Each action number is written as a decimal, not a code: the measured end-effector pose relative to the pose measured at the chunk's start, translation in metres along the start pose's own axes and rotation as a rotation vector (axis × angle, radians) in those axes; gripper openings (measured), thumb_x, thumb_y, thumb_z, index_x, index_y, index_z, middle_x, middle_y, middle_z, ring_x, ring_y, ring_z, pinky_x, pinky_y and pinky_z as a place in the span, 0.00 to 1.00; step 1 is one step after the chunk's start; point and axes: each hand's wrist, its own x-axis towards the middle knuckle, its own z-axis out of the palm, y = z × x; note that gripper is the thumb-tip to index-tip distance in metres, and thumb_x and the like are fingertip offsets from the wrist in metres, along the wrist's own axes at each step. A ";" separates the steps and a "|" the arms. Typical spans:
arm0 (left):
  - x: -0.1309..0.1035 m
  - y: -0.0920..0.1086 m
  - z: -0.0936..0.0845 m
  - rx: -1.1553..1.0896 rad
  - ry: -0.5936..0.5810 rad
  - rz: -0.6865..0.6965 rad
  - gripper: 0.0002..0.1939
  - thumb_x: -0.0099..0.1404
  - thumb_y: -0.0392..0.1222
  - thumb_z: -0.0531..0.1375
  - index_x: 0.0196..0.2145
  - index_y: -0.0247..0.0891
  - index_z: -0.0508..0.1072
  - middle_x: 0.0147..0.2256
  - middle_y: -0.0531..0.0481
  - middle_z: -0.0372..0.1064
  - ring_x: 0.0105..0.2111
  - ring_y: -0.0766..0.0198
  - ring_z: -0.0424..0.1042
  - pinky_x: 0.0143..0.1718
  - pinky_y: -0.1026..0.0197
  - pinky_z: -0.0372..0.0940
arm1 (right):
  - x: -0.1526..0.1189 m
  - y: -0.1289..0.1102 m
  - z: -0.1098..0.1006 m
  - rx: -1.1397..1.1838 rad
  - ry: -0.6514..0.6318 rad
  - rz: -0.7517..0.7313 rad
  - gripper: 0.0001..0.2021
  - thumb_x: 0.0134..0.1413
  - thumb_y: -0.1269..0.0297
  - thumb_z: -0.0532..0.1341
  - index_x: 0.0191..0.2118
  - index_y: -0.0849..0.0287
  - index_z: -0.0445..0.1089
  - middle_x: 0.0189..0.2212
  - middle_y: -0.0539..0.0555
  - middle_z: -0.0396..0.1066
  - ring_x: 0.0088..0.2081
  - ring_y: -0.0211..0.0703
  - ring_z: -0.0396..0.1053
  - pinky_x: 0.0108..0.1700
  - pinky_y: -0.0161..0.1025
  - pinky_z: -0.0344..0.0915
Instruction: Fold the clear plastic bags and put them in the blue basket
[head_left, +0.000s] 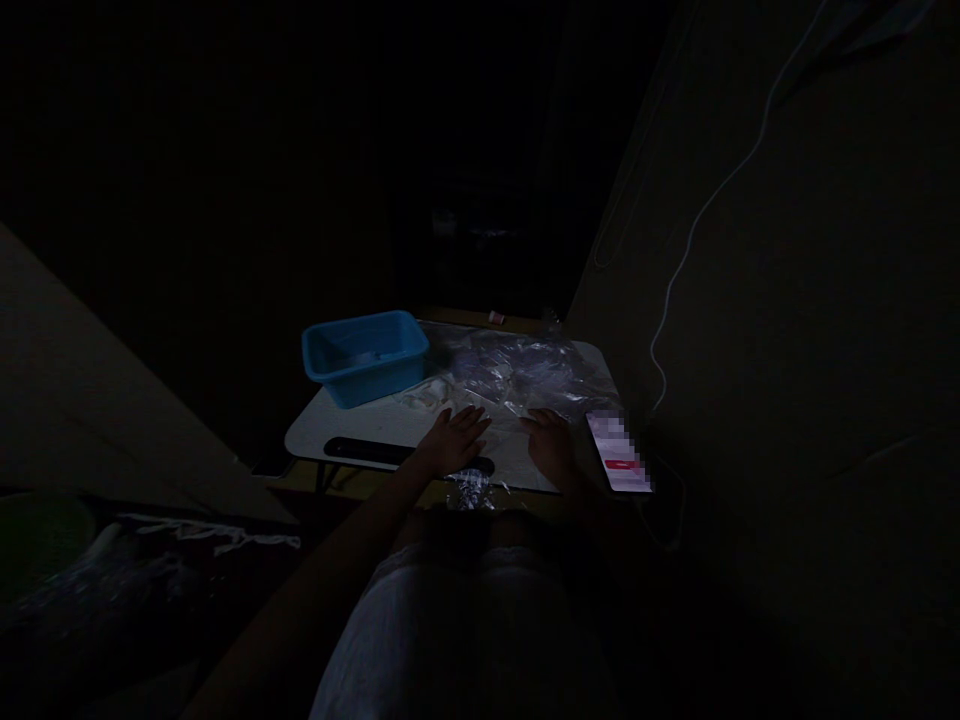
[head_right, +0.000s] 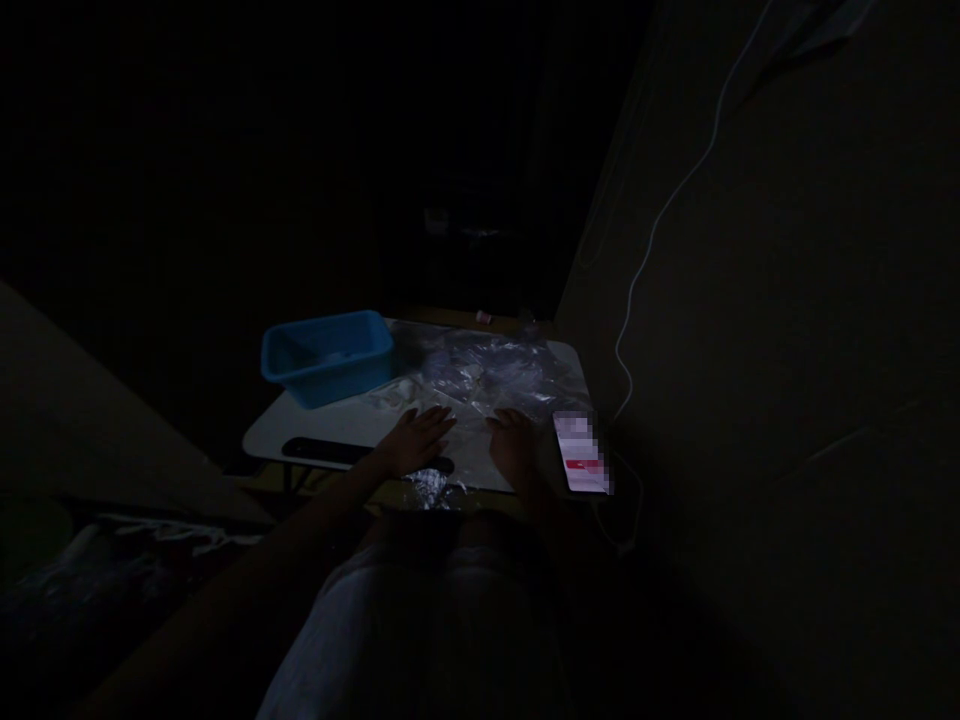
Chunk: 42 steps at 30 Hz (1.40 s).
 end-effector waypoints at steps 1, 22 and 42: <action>0.000 0.000 0.000 0.000 0.000 0.001 0.24 0.65 0.48 0.41 0.57 0.40 0.52 0.59 0.45 0.45 0.58 0.55 0.46 0.52 0.43 0.46 | 0.000 0.000 0.000 -0.006 -0.005 0.013 0.20 0.45 0.77 0.51 0.44 0.60 0.69 0.46 0.56 0.66 0.49 0.47 0.58 0.50 0.42 0.53; 0.001 -0.001 -0.001 -0.007 -0.043 -0.025 0.25 0.64 0.48 0.42 0.57 0.40 0.51 0.59 0.45 0.44 0.58 0.55 0.46 0.53 0.44 0.46 | -0.018 0.014 -0.006 0.042 0.022 -0.101 0.17 0.40 0.79 0.53 0.34 0.56 0.74 0.42 0.52 0.69 0.47 0.45 0.60 0.49 0.42 0.54; 0.001 0.001 -0.002 -0.006 -0.026 -0.022 0.24 0.64 0.48 0.42 0.57 0.41 0.52 0.59 0.45 0.46 0.58 0.55 0.46 0.52 0.44 0.46 | -0.007 0.012 -0.003 0.003 0.028 -0.097 0.16 0.47 0.68 0.54 0.44 0.55 0.68 0.49 0.55 0.62 0.51 0.49 0.53 0.49 0.46 0.51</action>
